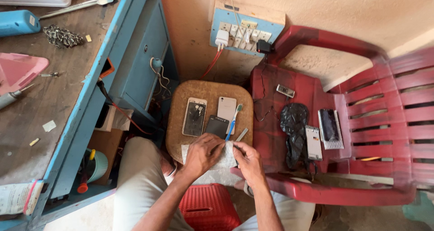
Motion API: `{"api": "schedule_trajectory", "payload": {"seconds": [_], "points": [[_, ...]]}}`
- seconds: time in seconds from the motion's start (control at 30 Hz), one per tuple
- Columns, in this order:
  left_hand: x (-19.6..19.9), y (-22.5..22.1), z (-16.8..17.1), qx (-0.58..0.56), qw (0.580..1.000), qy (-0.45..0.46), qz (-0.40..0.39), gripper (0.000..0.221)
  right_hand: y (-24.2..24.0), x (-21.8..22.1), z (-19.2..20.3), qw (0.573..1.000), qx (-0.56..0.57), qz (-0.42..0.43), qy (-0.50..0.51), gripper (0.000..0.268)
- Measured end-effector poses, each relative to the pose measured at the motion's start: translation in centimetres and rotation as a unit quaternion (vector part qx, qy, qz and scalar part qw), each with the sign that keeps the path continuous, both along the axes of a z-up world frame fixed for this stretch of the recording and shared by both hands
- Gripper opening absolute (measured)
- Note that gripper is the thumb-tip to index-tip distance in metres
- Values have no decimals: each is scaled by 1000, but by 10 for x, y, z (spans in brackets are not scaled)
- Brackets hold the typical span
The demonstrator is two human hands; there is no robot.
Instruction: The person uses a metal prying tool to separate the back cover of a smartphone. They then use a toothbrush to clean the device's edges and interior. Finally, they unwrap a new battery and compare it to the old one before placing the old battery back into the phone.
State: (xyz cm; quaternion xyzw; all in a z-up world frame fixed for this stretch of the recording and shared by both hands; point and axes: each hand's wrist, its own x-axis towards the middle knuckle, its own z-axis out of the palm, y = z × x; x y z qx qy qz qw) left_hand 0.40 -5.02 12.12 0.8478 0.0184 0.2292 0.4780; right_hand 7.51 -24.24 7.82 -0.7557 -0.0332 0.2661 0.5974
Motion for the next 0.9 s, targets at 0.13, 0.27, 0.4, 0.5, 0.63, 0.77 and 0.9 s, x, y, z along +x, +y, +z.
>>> {"api": "schedule_trajectory", "payload": {"seconds": [0.13, 0.27, 0.4, 0.5, 0.63, 0.77, 0.9], "points": [[0, -5, 0, 42, 998, -32, 19, 8, 2, 0, 1, 1000, 2, 5, -5, 26], [-2, -5, -2, -6, 1000, -4, 11, 9, 2, -1, 1, 1000, 15, 15, 12, 27], [0, -7, -5, -58, 996, 60, 30, 11, 5, 2, 13, 996, 38, 72, -28, 31], [0, -13, -8, -74, 993, 79, 46, 11, 7, 0, 27, 996, -27, 83, -8, 34], [-2, -14, -8, -73, 993, 91, 15, 12, 1, -3, 40, 994, -54, 64, 69, 35], [-2, -17, -4, -71, 994, 84, -4, 11, -4, -3, 39, 995, 0, 95, -4, 38], [0, -20, 6, -37, 999, 40, 5, 10, -7, -3, 30, 993, 59, 102, -26, 39]]}}
